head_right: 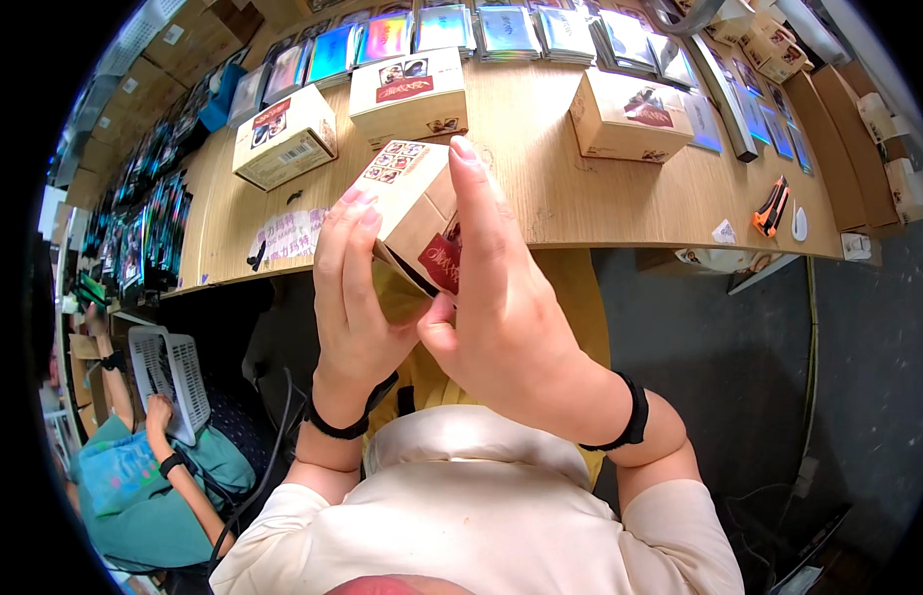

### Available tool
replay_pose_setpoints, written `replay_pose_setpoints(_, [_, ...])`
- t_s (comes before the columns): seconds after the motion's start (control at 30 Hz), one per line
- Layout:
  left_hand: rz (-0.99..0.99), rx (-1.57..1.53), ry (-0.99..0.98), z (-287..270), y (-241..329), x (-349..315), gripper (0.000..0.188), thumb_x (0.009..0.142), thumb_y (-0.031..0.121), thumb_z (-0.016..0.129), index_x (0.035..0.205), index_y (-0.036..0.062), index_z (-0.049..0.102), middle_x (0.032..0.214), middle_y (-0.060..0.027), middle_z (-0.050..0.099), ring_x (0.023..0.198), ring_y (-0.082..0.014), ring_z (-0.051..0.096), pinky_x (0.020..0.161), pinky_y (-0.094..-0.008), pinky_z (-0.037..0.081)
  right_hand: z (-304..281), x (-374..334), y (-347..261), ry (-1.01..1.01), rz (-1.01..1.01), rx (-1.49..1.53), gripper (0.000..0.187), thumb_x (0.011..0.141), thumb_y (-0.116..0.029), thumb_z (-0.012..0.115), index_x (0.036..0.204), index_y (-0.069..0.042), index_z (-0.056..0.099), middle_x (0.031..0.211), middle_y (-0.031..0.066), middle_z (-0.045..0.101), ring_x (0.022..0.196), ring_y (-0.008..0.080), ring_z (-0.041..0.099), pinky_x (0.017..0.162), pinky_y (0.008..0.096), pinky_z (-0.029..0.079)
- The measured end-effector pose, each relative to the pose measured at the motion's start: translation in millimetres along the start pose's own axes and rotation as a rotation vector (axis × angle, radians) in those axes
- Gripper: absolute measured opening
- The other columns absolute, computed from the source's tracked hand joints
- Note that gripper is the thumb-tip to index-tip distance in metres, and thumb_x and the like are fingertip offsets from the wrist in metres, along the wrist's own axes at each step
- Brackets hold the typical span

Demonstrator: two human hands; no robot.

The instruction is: The person uses a utility knife to cut open several small cardboard boxes on a table. They remove foil-wrapped card packs from each box and place them on the table. The person then stacks the packs and uses a handheld device to scan or mark them.

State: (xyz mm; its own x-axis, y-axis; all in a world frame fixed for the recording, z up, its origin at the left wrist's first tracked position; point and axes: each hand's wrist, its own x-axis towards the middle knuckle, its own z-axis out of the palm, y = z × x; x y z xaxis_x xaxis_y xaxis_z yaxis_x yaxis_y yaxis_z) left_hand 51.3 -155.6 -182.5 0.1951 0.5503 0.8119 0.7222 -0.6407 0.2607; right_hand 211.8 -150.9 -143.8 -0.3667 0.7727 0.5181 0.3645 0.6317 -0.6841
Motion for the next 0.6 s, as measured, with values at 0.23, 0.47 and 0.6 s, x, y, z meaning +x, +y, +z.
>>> replay_pose_setpoints(0.23, [-0.068,-0.058,-0.026,-7,-6,3,0.092,0.06,0.007,0.087,0.138,-0.0018,0.038,0.136,-0.0231,0.044,0.124,-0.0414,0.05,0.104,-0.0499,0.045,-17,0,-7,0.029,0.179,0.263,0.094,0.069,0.019,0.047,0.151,-0.008,0.011,0.144,0.0266,0.044,0.123,0.025,0.053,0.096,0.0309,0.046])
replay_pose_setpoints(0.47, [-0.322,-0.343,-0.108,-12,-7,-9,0.114,0.052,0.018,0.095,0.143,-0.0021,0.03,0.141,-0.0232,0.041,0.128,-0.0362,0.047,0.107,-0.0432,0.041,-45,8,27,0.243,0.351,0.751,0.067,0.087,0.006,0.063,0.145,-0.005,0.031,0.118,0.0184,0.064,0.102,0.0179,0.066,0.082,0.0279,0.055])
replay_pose_setpoints(0.6, [-0.343,-0.731,-0.082,-14,-2,-16,0.124,0.05,0.021,0.098,0.147,-0.0019,0.024,0.148,-0.0189,0.035,0.132,-0.0287,0.044,0.11,-0.0419,0.038,-35,3,51,0.176,0.436,0.852,0.064,0.087,-0.004,0.07,0.142,-0.005,0.038,0.109,0.0143,0.067,0.096,0.0179,0.066,0.083,0.0286,0.054])
